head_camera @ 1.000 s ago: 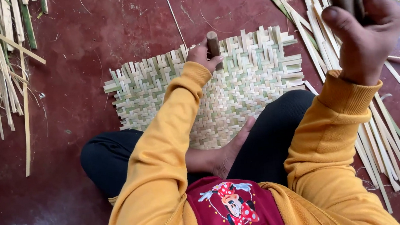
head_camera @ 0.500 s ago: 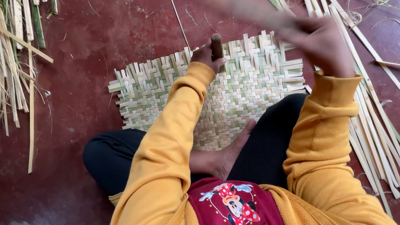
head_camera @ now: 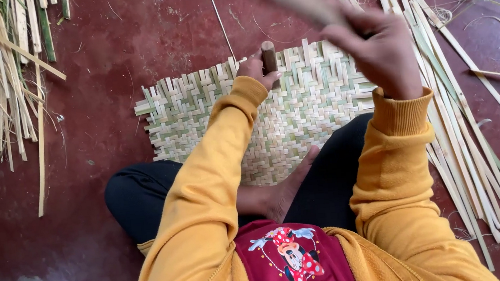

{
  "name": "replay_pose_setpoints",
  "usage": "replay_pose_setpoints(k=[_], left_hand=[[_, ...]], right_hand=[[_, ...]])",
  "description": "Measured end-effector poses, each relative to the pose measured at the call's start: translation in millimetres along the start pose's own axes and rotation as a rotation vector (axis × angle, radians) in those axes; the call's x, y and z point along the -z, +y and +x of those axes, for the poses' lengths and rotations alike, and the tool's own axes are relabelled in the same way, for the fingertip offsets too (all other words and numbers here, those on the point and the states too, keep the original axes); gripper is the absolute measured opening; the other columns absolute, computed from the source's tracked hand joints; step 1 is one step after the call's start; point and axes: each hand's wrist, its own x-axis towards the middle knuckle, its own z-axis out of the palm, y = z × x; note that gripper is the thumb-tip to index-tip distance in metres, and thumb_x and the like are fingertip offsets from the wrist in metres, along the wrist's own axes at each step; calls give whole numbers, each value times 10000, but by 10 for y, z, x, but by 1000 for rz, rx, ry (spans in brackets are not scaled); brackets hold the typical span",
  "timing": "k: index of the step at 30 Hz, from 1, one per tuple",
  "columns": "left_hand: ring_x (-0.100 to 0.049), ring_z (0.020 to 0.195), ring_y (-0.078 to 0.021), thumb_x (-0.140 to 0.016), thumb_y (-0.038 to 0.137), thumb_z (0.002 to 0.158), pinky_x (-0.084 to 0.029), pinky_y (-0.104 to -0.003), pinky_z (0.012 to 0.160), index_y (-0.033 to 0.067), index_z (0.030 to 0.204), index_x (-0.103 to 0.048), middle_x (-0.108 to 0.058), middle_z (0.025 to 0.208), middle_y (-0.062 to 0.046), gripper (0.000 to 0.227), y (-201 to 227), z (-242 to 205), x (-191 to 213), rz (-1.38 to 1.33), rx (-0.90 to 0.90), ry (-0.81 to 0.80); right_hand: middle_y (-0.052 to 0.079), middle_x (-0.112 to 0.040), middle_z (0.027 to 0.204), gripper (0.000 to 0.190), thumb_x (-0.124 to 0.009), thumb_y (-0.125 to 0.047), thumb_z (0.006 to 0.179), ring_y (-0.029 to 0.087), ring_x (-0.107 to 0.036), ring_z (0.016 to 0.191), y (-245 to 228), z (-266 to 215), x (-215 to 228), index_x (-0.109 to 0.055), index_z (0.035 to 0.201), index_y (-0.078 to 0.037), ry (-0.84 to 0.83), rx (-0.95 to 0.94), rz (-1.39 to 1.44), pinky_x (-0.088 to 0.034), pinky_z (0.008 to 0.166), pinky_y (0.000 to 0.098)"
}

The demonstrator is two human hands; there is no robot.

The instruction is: Using a wooden tool to strike and tighten the edges of a woven bamboo mat on the floor.

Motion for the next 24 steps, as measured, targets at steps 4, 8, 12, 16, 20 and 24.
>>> replay_pose_setpoints(k=[4,8,12,16,20,24], left_hand=[[-718,1089,-229,-725,459,898,-590,-362,976,76,1327,-582,-708,1155,-88,592,-134,109,-79,185,28,-137],[-704,860,-268,-725,359,856,-556,-344,807,29,1113,-688,-736,1045,-108,419,-115,-3,-14,85,-59,23],[-768,861,-202,-838,166,750,-627,-296,801,82,1094,-692,-790,967,-85,383,-383,-59,110,-168,-114,211],[-758,841,-192,-857,269,756,-604,-309,777,92,1127,-700,-780,940,-59,440,-635,-7,111,-202,-124,175],[-756,929,-199,-848,232,777,-596,-314,880,100,1164,-695,-783,1024,-66,437,-463,-102,194,-193,-96,128],[-758,875,-190,-854,226,771,-596,-305,838,114,1197,-690,-788,995,-62,470,-489,-108,197,-181,-104,179]], right_hand=[[60,-751,1069,474,-822,-535,815,403,-674,1042,-225,61,22,-732,1246,-361,-320,-557,-493,-518,770,420],[90,-765,837,433,-858,-256,843,88,-448,436,-209,63,77,-749,1225,-82,-200,-309,-338,-290,369,231],[333,-675,1234,464,-766,-31,979,309,-715,965,-123,50,79,-570,1380,96,5,11,95,-609,774,300],[333,-626,1340,471,-734,-16,1039,368,-669,1161,-109,43,60,-512,1438,102,127,185,265,-561,1023,372],[260,-662,1303,484,-755,-33,1035,254,-638,1036,25,-6,18,-536,1451,82,196,143,287,-518,907,306],[250,-670,1250,452,-719,-147,1057,281,-575,906,351,26,16,-563,1459,-9,294,233,358,-505,786,352]])
